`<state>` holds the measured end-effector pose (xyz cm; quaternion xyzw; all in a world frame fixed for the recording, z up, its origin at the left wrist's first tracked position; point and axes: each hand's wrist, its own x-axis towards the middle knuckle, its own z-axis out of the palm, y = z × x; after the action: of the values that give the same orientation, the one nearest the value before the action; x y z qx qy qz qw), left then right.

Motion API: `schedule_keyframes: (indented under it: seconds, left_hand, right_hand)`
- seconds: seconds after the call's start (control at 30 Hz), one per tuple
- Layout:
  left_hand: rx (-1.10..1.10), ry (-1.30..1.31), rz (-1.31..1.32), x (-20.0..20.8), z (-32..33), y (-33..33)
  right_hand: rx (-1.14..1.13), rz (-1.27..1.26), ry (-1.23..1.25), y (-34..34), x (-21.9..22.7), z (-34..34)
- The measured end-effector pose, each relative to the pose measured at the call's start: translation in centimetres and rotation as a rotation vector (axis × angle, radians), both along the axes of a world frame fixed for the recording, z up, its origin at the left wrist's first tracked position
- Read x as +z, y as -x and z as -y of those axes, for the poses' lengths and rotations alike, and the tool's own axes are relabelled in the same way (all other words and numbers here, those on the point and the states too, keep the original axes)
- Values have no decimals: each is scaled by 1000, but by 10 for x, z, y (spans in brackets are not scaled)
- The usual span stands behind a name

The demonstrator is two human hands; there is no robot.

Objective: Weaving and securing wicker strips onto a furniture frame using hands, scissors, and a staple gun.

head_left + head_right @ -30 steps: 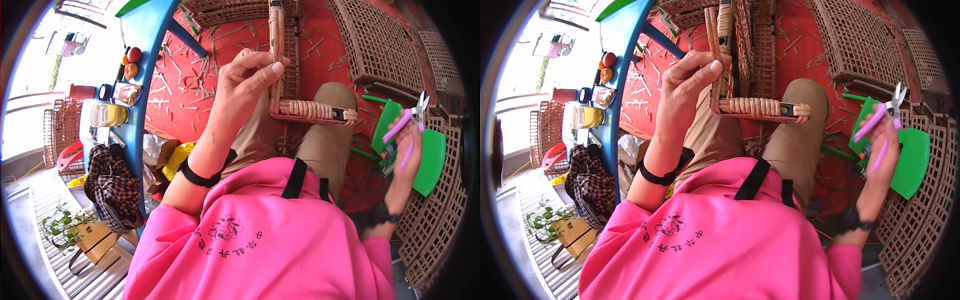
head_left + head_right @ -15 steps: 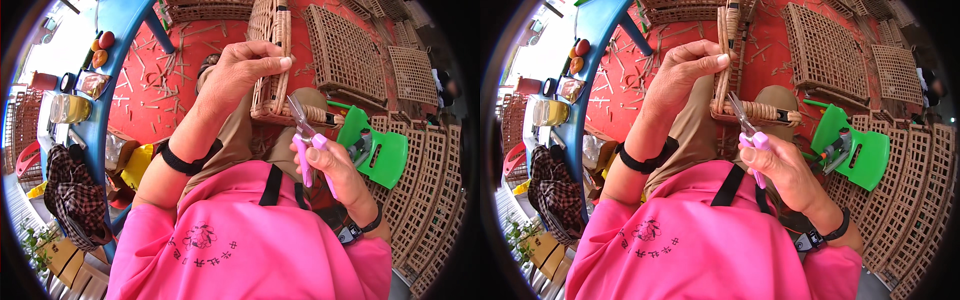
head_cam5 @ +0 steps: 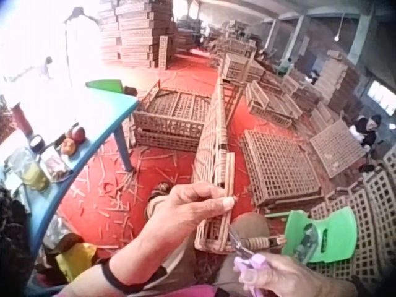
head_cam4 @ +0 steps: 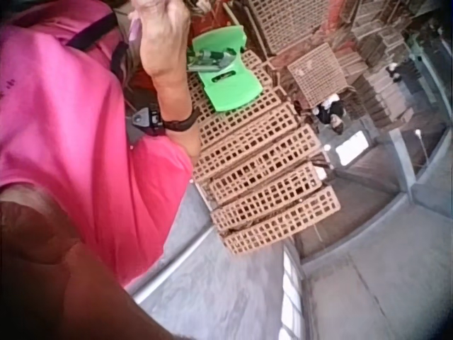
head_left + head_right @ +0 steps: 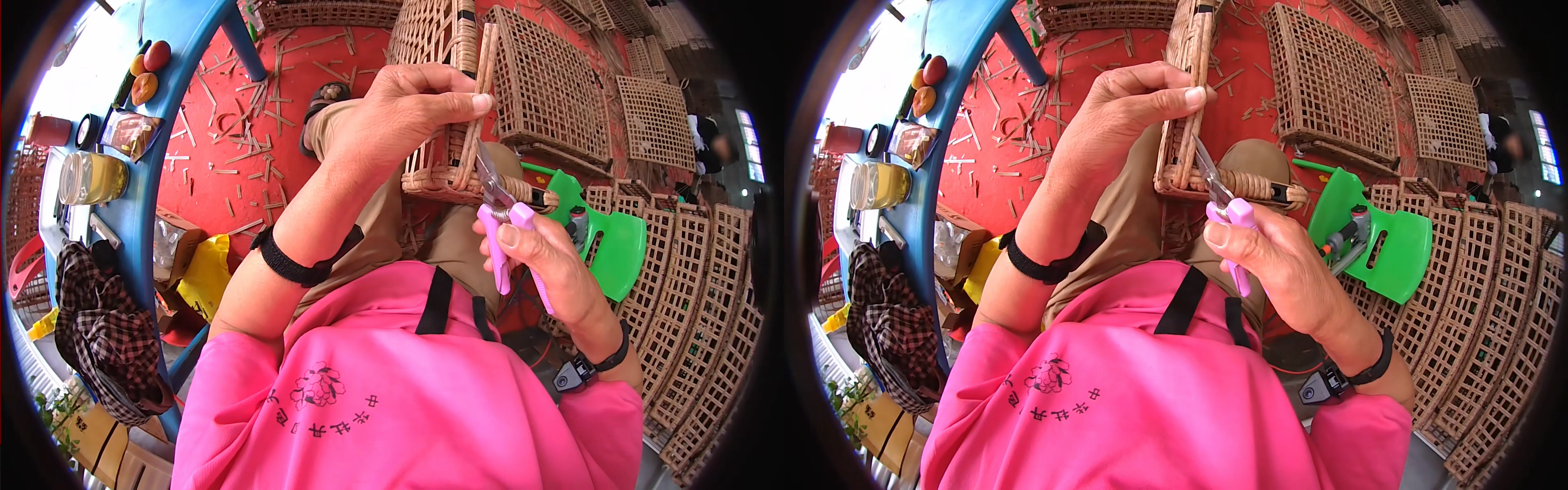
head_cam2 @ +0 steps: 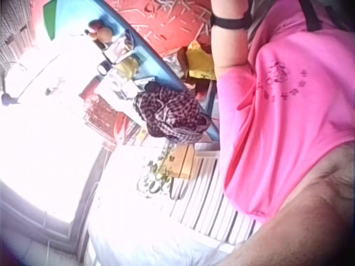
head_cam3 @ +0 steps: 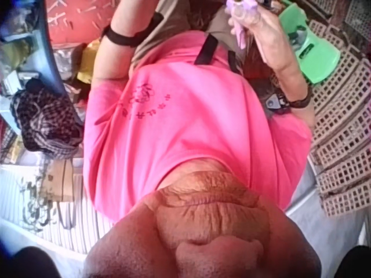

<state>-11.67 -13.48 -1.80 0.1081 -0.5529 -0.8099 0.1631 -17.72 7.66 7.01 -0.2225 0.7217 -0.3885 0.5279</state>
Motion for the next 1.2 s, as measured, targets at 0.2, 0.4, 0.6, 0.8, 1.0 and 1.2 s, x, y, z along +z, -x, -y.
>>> schedule_keyframes:
  seconds: [0.2, 0.4, 0.6, 0.8, 1.0, 1.2]
  left_hand:
    - [-2, -17, -12, -1, 0, 0]
    - [-7, -41, -22, -3, 0, 0]
    - [-13, -59, -20, -5, 1, 1]
    - [-15, -48, -25, -5, 1, 2]
    - [-21, -45, -21, -4, 2, 2]
    - [-24, -19, -22, -3, 2, 3]
  right_hand:
    - [-20, 62, -14, -2, 4, 5]
    - [-61, 88, -56, -4, 5, 8]
    - [-141, 151, -102, -3, 3, 7]
    - [-122, 134, -121, 0, 3, 8]
    - [-95, 122, -107, -1, 5, 11]
    - [-91, 80, -107, -5, 7, 14]
